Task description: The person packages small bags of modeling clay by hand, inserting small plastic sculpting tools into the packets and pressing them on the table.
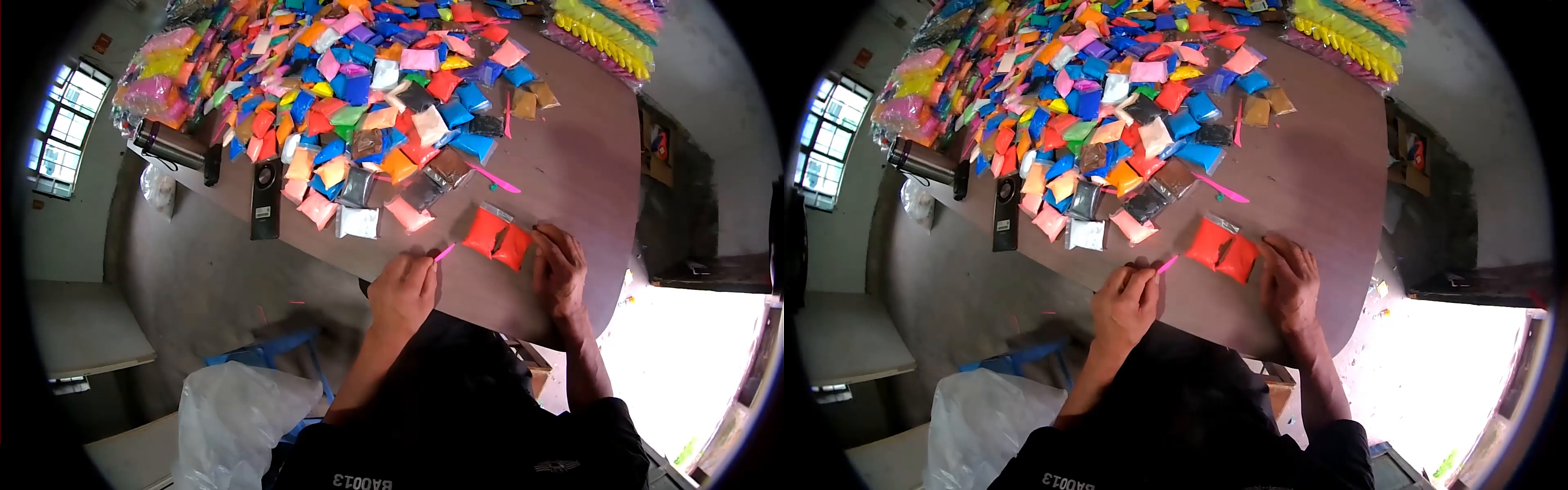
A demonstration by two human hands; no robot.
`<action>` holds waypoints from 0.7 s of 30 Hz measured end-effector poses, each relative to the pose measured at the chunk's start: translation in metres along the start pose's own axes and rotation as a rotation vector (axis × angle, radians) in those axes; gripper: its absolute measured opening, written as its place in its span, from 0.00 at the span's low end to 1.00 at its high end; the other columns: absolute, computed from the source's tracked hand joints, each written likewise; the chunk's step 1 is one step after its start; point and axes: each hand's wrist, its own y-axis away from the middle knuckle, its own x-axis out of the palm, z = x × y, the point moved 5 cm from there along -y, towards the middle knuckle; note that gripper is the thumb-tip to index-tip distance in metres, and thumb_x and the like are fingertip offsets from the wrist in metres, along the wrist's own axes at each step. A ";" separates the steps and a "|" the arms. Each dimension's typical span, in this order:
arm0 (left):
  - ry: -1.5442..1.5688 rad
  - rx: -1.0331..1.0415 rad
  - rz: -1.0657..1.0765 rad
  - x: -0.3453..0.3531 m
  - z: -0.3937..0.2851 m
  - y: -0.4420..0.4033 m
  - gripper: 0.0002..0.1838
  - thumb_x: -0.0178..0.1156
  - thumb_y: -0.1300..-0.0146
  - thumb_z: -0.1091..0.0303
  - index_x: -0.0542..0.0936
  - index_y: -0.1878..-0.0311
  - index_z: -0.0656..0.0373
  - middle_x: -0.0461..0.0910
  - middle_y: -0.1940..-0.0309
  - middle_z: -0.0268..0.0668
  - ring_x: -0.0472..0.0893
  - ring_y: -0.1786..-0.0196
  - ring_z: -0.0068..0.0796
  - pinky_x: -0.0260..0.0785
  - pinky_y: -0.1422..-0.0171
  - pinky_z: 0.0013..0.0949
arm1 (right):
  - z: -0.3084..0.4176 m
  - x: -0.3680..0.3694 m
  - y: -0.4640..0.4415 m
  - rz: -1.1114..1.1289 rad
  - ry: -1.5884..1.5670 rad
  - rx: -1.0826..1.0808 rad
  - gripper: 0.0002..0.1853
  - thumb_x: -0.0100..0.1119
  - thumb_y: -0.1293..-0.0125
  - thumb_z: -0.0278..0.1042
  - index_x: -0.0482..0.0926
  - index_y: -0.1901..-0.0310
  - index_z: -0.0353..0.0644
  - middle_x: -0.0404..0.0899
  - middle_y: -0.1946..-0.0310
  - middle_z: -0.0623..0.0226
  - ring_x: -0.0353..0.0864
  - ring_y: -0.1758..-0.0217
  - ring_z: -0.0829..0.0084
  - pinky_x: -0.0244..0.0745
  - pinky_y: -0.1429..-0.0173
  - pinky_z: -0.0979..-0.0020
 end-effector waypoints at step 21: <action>0.115 -0.020 0.010 -0.009 0.021 -0.002 0.08 0.75 0.37 0.67 0.86 0.58 0.54 0.84 0.65 0.37 0.85 0.66 0.41 0.80 0.64 0.41 | -0.010 0.001 0.005 -0.001 -0.125 0.109 0.13 0.60 0.34 0.15 0.86 0.50 0.36 0.86 0.46 0.54 0.86 0.43 0.52 0.81 0.38 0.58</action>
